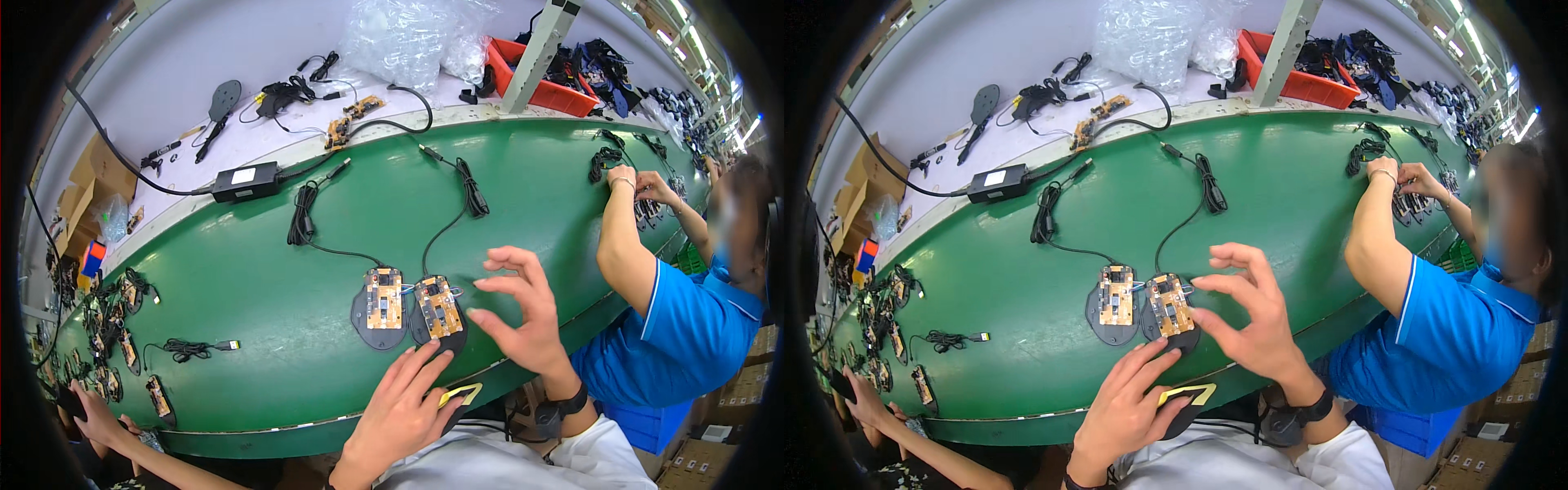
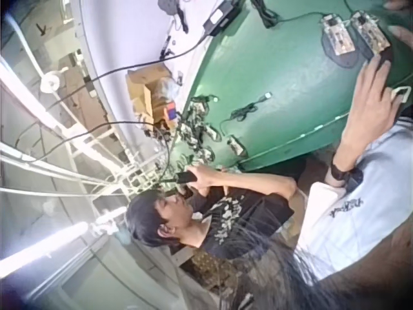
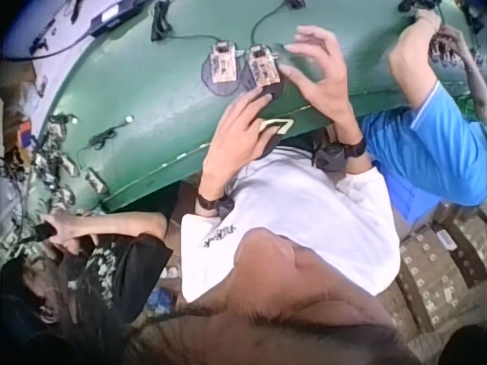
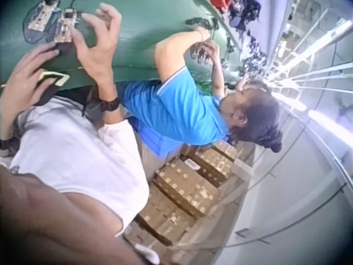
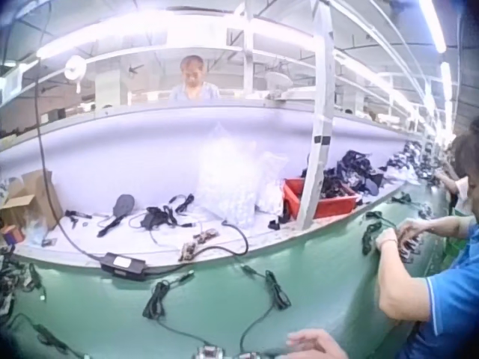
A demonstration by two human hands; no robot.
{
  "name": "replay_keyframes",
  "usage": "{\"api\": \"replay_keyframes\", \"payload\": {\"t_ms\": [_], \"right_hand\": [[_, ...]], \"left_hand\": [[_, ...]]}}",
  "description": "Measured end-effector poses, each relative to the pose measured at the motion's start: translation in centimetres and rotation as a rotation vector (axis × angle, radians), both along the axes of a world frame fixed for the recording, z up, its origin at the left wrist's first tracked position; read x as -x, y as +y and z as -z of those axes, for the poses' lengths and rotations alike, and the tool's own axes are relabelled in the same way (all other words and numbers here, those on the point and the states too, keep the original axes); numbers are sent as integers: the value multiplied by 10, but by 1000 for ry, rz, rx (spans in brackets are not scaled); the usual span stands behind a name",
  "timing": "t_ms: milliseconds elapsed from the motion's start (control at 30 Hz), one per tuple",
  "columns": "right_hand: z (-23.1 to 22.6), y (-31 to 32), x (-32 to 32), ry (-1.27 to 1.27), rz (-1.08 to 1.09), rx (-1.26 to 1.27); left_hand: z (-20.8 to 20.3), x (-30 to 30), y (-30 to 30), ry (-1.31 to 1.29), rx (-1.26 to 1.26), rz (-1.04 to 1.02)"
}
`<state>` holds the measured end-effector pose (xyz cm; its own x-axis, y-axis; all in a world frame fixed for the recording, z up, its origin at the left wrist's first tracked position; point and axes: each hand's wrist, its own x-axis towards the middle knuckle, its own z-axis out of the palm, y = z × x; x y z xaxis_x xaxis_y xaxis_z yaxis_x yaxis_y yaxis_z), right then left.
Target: The recorder is assembling computer mice by applying adhesive pads to the base and arranging internal components on an assembly line.
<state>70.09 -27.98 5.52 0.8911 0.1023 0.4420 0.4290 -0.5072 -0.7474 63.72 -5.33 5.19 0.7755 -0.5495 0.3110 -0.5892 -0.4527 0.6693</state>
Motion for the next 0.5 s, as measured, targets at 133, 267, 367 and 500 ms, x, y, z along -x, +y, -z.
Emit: {"api": "replay_keyframes", "payload": {"t_ms": [133,267,367,500], "right_hand": [[-6,-7,-16,140,-246,-141],[-10,-6,-24,274,-323,12],[-11,-7,-32,307,-338,28],[-13,-3,-43,338,-442,81]], "left_hand": [[3,-3,-12,-84,-120,-30],[6,0,-16,-147,-204,-45],[3,-4,-18,-141,-188,-55],[3,-6,-21,-148,-208,-63]]}}
